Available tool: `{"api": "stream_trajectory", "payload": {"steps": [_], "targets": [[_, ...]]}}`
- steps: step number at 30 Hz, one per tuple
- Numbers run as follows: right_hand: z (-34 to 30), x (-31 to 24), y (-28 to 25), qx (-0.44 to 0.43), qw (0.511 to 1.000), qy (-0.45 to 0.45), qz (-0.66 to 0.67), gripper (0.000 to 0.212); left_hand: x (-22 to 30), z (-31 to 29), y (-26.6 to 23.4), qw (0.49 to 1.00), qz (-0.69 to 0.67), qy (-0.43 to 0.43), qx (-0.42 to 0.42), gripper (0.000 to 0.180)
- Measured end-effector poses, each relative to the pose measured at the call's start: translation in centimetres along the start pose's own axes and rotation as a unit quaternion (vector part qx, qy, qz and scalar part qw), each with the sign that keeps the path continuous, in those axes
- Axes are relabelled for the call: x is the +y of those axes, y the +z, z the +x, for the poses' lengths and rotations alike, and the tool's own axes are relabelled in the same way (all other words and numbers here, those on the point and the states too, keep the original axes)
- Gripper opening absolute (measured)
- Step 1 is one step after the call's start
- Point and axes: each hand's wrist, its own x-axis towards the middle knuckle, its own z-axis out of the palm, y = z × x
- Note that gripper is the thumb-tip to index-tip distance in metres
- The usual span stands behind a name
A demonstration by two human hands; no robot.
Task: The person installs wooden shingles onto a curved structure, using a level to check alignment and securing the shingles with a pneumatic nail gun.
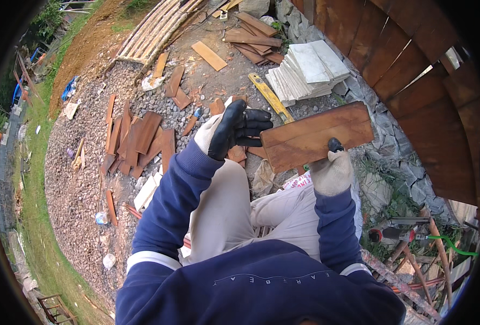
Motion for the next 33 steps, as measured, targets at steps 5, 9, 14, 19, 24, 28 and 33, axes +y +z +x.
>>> {"api": "stream_trajectory", "payload": {"steps": [5,9,14,19,24,28,33], "targets": [[-5.1,-3.7,-2.5,0.043,0.996,-0.074,0.028,0.069,-1.8,-1.8,6.3,0.999,0.035,0.015,-0.032,0.070],[-8.4,-5.8,-4.8,0.082,0.991,-0.107,0.023,0.070,-3.0,-2.6,8.9,0.996,0.032,0.025,-0.081,0.064],[-10.8,-6.7,-3.4,0.027,0.942,-0.191,-0.276,0.052,-5.4,-3.2,13.0,0.808,0.476,0.333,-0.102,0.101],[-13.5,-6.5,0.6,-0.136,0.943,-0.093,-0.288,0.071,-11.4,-2.6,13.1,0.988,0.048,0.082,-0.125,0.073],[-14.5,-7.6,-0.9,-0.122,0.956,-0.122,-0.235,0.059,-12.4,-2.3,11.9,0.962,-0.234,-0.010,-0.138,0.086],[-13.9,-7.6,-2.1,-0.041,0.915,-0.193,-0.351,0.058,-13.7,-2.2,10.1,0.931,-0.312,-0.057,-0.178,0.106],[-13.6,-4.1,-2.2,-0.109,0.789,-0.155,-0.585,0.091,-16.8,-2.0,8.8,0.942,-0.312,-0.041,-0.113,0.099]]}}
